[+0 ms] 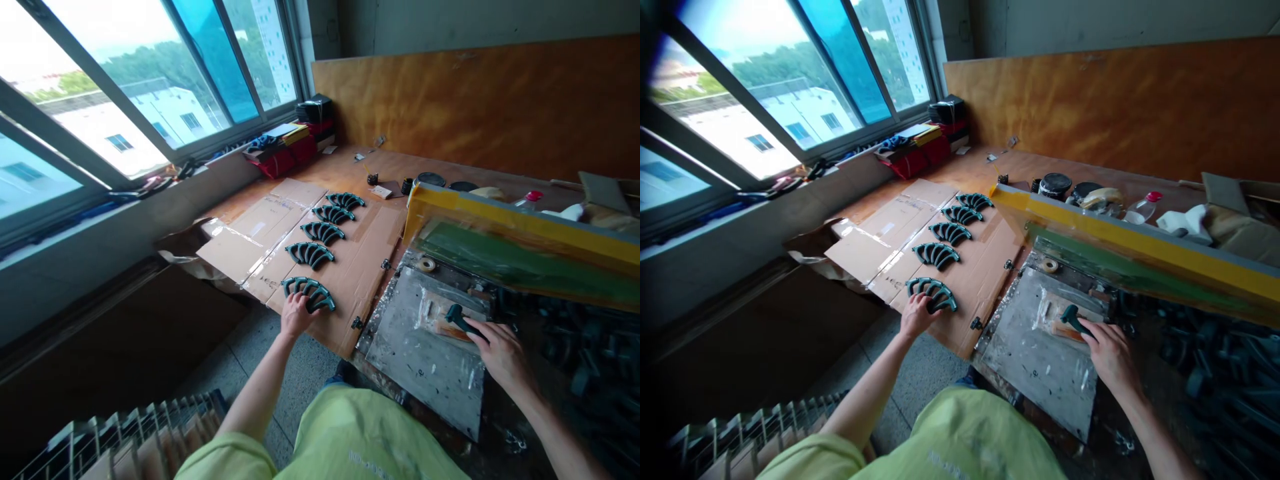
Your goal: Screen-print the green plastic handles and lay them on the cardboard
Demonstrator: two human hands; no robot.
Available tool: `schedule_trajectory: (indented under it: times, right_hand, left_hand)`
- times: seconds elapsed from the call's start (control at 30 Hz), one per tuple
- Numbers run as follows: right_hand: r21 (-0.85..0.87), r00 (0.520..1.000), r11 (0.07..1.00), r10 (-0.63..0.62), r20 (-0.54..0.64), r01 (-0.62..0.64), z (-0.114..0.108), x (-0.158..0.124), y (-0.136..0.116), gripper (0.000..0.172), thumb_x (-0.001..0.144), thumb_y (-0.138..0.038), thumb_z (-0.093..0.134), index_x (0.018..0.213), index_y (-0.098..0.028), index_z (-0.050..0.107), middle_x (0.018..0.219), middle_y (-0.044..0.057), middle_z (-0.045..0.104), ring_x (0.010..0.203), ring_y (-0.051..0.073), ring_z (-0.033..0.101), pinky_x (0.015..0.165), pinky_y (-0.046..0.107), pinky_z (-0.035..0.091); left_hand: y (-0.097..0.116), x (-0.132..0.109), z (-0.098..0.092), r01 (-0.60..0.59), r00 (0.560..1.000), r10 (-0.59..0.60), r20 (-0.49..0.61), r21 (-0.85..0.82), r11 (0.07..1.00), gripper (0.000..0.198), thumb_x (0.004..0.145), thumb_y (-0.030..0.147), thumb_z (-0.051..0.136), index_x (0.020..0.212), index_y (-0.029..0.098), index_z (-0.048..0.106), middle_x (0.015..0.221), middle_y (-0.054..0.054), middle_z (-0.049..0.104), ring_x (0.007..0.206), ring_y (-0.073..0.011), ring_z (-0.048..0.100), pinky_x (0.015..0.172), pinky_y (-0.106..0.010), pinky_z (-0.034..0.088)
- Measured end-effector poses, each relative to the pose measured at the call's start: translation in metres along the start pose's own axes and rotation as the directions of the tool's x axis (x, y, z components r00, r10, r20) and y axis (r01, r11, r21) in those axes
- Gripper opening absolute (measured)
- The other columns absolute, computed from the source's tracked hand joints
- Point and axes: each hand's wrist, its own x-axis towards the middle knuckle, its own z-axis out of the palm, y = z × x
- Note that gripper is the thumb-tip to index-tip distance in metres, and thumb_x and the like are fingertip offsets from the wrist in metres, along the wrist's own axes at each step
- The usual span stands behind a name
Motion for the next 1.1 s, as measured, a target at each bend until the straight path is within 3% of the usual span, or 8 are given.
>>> schedule_trajectory:
  times: [0.23,0.33,0.47,0.67,0.83,0.9,1.0,1.1]
  right_hand:
    - [-0.019,0.998,0.998,0.053,0.026,-0.052,0.000,-0.001,-0.007,0.030,0.092,-0.025,0.047,0.112,-0.020,0.068,0.099,0.008,0.071,0.088,0.024,0.060,0.081,0.039,0.050]
    - [-0.020,0.994,0.995,0.096,0.046,-0.095,0.000,0.002,-0.017,0.029,0.091,-0.020,0.048,0.109,-0.020,0.070,0.098,0.008,0.071,0.090,0.023,0.060,0.082,0.038,0.050]
    - [-0.064,0.985,0.990,0.134,0.112,-0.127,0.004,0.012,-0.030,0.032,0.089,-0.014,0.048,0.110,-0.022,0.071,0.101,0.008,0.070,0.094,0.023,0.058,0.082,0.037,0.048]
    - [-0.092,0.966,0.985,0.163,0.201,-0.147,0.010,0.025,-0.042,0.034,0.091,-0.013,0.047,0.111,-0.025,0.071,0.096,0.007,0.068,0.095,0.022,0.056,0.081,0.035,0.045]
    - [-0.111,0.954,0.983,0.171,0.248,-0.148,0.012,0.031,-0.043,0.036,0.092,-0.024,0.053,0.128,-0.020,0.061,0.115,0.011,0.065,0.108,0.025,0.056,0.090,0.037,0.045]
    - [-0.098,0.963,0.989,0.129,0.235,-0.109,0.018,0.037,-0.045,0.052,0.090,-0.034,0.060,0.139,-0.019,0.051,0.138,0.013,0.054,0.125,0.028,0.049,0.103,0.042,0.039]
    - [-0.065,0.958,0.998,0.023,0.286,-0.005,0.028,0.044,-0.052,0.066,0.088,-0.041,0.063,0.145,-0.018,0.041,0.152,0.014,0.039,0.139,0.029,0.037,0.114,0.049,0.027]
    - [0.008,0.940,0.994,-0.102,0.325,0.106,0.026,0.038,-0.056,0.061,0.086,-0.042,0.065,0.139,-0.016,0.050,0.145,0.015,0.048,0.137,0.030,0.040,0.114,0.054,0.025]
  left_hand:
    - [-0.079,0.073,-0.016,-0.014,0.997,0.014,0.072,0.002,1.000,0.052,0.069,0.053,0.068,0.104,0.015,0.069,0.114,-0.015,0.066,0.118,-0.0345,0.053,0.103,-0.042,0.041]
    - [-0.084,0.069,-0.008,-0.034,0.997,0.036,0.071,-0.019,0.999,0.059,0.071,0.053,0.065,0.114,0.012,0.064,0.128,-0.019,0.060,0.128,-0.0377,0.047,0.107,-0.048,0.037]
    - [-0.068,0.046,0.003,-0.009,0.989,-0.008,-0.147,-0.118,0.993,0.073,0.075,0.058,0.061,0.133,0.016,0.050,0.148,-0.020,0.041,0.142,-0.0385,0.029,0.111,-0.055,0.030]
    - [0.026,0.017,-0.009,-0.151,0.958,0.047,-0.282,-0.359,0.921,0.049,0.085,0.052,0.055,0.121,0.019,0.058,0.142,-0.018,0.049,0.133,-0.0317,0.044,0.108,-0.048,0.037]
    - [0.127,0.032,-0.061,-0.276,0.953,0.136,-0.269,-0.595,0.755,0.039,0.086,0.051,0.056,0.111,0.021,0.063,0.129,-0.012,0.060,0.123,-0.0271,0.053,0.106,-0.044,0.040]
    - [0.170,0.052,-0.093,-0.267,0.962,0.122,-0.244,-0.758,0.595,0.043,0.087,0.054,0.054,0.114,0.021,0.062,0.113,-0.010,0.066,0.108,-0.0235,0.061,0.096,-0.040,0.047]
    - [0.230,0.082,-0.140,-0.173,0.975,0.168,-0.144,-0.970,0.173,0.054,0.091,0.060,0.043,0.126,0.019,0.053,0.074,-0.001,0.063,0.069,-0.0143,0.063,0.072,-0.031,0.054]
    - [0.264,0.095,-0.170,-0.047,0.970,0.240,-0.045,-0.999,0.001,0.061,0.089,0.067,0.035,0.102,0.015,0.062,0.059,0.002,0.052,0.050,-0.0097,0.051,0.057,-0.025,0.051]
